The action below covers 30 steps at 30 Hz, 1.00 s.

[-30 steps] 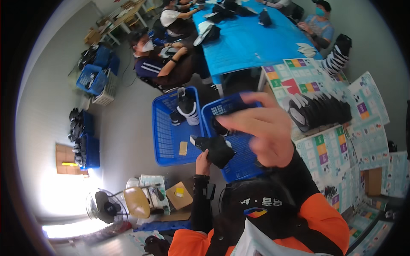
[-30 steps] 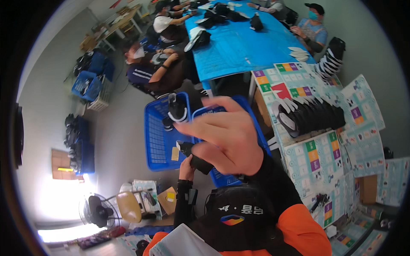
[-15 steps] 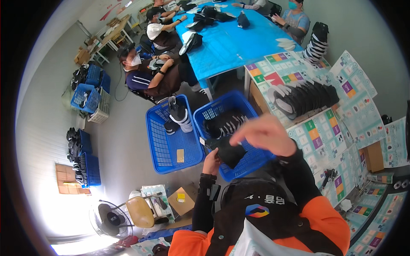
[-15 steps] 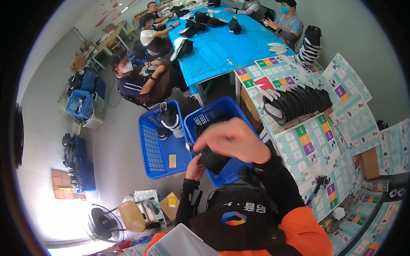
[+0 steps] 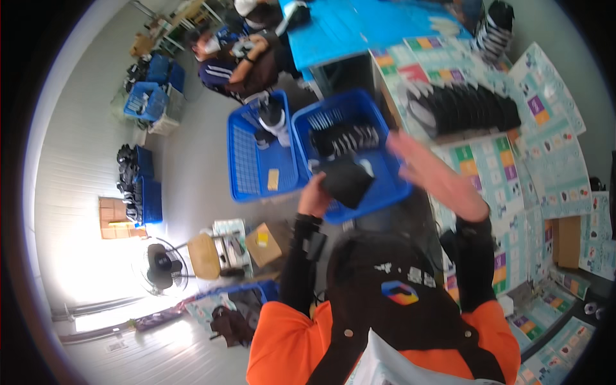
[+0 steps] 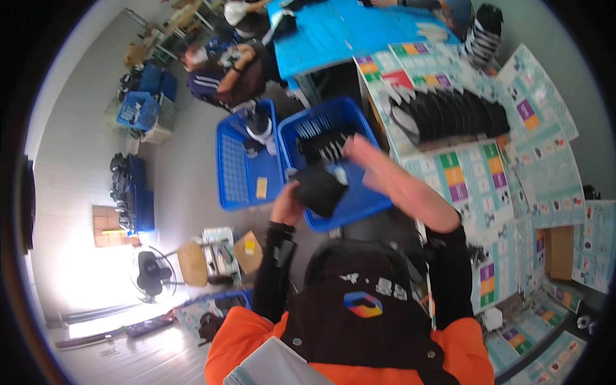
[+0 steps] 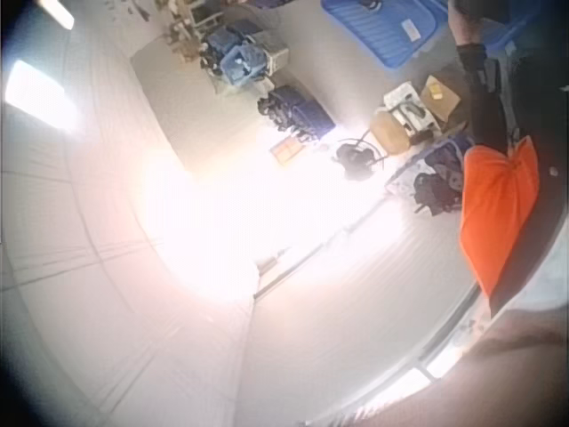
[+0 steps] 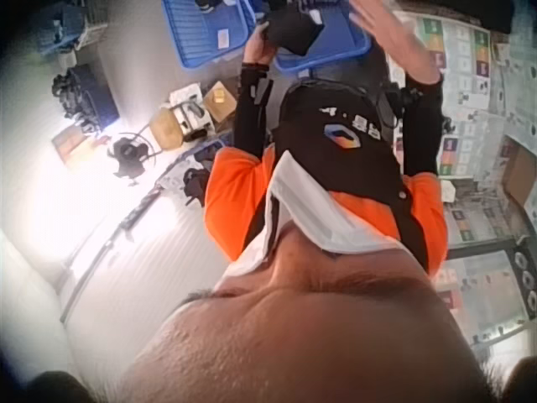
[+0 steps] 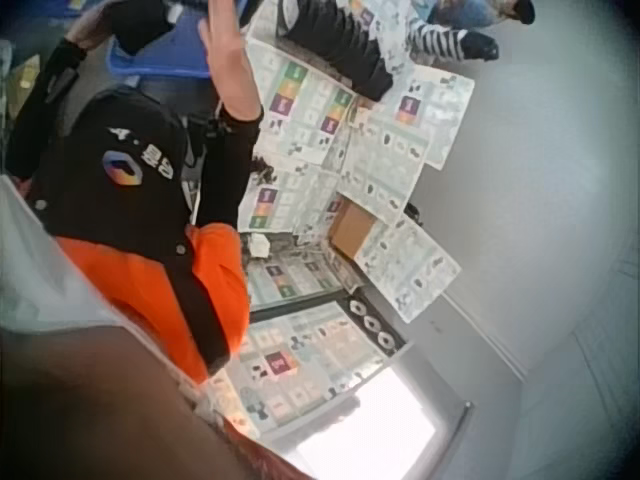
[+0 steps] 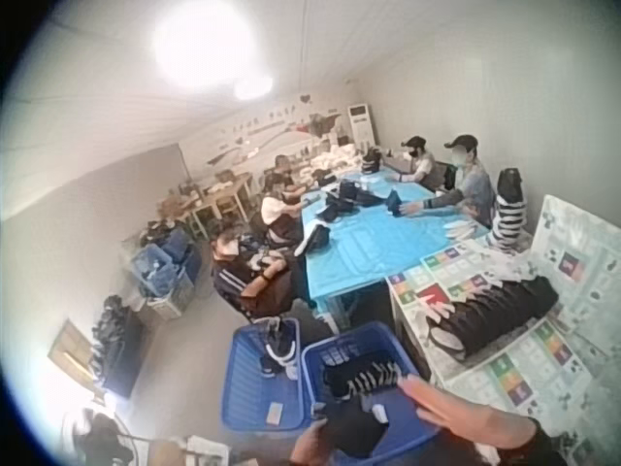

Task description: The person assembles shoe components by applying adhesive with a brush to the interior edges of black shoe uppers and then placing them onto a stack.

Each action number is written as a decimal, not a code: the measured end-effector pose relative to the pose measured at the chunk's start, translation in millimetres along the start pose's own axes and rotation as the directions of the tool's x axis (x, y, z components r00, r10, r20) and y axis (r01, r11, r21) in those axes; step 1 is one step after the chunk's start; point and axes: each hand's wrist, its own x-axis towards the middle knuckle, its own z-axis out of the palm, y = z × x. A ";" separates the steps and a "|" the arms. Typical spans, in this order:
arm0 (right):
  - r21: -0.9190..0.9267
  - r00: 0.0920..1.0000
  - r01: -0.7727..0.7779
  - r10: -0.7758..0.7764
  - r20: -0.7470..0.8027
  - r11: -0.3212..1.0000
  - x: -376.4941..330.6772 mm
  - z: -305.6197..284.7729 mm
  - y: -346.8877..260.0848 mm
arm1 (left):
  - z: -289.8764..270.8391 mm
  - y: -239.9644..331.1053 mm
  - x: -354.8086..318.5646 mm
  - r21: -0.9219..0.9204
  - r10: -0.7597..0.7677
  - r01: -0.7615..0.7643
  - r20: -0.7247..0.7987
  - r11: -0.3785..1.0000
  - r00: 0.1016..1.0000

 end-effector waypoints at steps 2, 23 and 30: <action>-0.225 0.990 0.104 -0.122 -0.070 0.969 -4.7 -23.6 30.0 | -7.4 11.2 -27.9 -0.027 -0.006 0.008 0.089 1.000 0.996; -0.749 0.645 0.632 -0.671 0.365 0.199 44.3 92.3 -120.5 | -98.6 10.5 -5.5 0.018 -0.037 0.042 -0.203 0.999 0.979; -0.544 0.784 0.169 -0.446 -0.431 0.822 98.7 40.1 -93.5 | -59.3 14.3 24.3 0.011 -0.148 0.148 -0.011 0.989 0.989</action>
